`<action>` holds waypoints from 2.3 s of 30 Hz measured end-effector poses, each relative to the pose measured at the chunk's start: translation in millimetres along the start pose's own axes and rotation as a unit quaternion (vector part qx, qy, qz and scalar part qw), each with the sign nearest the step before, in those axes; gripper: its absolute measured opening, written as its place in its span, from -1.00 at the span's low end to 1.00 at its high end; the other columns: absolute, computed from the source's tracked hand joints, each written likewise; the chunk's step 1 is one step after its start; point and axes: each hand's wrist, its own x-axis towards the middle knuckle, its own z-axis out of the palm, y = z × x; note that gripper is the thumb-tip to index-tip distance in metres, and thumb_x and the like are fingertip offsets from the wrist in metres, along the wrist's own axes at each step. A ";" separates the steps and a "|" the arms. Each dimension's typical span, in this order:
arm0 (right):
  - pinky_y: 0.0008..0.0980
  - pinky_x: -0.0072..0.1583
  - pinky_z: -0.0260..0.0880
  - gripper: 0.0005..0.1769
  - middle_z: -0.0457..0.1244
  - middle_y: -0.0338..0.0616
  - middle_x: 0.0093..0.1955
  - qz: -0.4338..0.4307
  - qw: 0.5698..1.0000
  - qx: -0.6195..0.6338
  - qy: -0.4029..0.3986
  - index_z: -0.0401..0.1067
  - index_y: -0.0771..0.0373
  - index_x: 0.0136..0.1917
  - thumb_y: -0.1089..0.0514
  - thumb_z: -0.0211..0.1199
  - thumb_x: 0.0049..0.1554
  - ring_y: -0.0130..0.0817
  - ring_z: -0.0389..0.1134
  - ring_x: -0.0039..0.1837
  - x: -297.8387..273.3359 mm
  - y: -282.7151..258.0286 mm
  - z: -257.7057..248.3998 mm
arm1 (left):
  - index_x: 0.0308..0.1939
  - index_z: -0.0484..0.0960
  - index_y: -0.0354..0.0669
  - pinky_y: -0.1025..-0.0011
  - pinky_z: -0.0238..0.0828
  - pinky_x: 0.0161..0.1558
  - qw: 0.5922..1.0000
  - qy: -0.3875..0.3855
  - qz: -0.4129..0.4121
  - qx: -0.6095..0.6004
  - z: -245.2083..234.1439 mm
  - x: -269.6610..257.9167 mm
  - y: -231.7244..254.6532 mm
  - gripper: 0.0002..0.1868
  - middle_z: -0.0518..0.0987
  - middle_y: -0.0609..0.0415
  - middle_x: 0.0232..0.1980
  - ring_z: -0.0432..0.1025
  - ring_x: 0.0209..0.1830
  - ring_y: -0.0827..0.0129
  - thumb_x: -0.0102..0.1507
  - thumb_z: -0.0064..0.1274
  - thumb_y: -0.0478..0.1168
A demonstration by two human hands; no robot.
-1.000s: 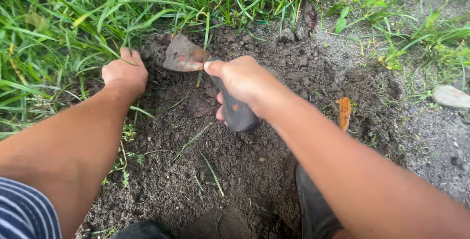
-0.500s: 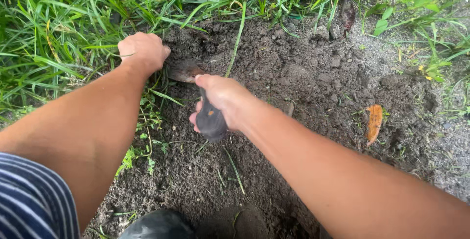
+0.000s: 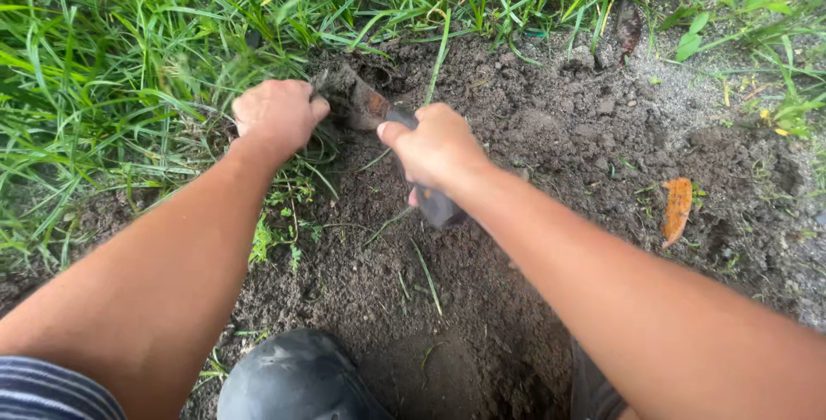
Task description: The person uses a hand trowel to loosen soil and pull weeds from a garden bed. They repeatedly dig around the base of grassy weeds, lift them by the roots, and discard the uprooted plants to the side.
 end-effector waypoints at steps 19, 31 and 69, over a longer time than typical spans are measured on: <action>-0.14 -0.40 0.47 -0.52 0.28 0.02 -0.28 0.059 0.988 0.142 -0.032 0.38 0.45 0.00 -0.08 0.23 0.13 -0.17 0.38 -0.45 -7.0 11.7 -31.7 | 0.36 0.33 -0.19 -0.09 0.40 0.05 0.999 0.023 -0.030 -0.009 46.2 77.5 -16.3 -0.45 0.44 -0.25 0.31 0.45 0.17 -0.21 0.28 -0.01 -0.22; -0.07 -0.31 0.51 -0.60 0.19 -0.04 -0.23 0.193 0.940 0.263 -0.097 0.29 0.27 0.00 -0.11 0.19 0.17 -0.12 0.35 -0.28 91.2 -3.8 41.7 | 0.10 0.70 -0.17 0.04 0.46 0.07 0.998 -0.022 -0.065 0.004 56.0 106.4 -41.1 -0.51 0.65 -0.21 0.13 0.54 0.13 -0.08 0.33 0.02 0.11; -0.06 -0.31 0.57 -0.45 0.38 0.09 -0.26 0.064 0.995 0.074 -0.014 0.50 0.64 0.02 -0.03 0.17 0.21 0.08 0.54 -0.29 100.8 -19.7 89.5 | 0.11 0.66 -0.16 0.04 0.44 0.11 0.992 -0.004 -0.101 -0.078 43.6 92.5 -33.5 -0.44 0.62 -0.19 0.16 0.50 0.16 -0.07 0.35 -0.05 0.22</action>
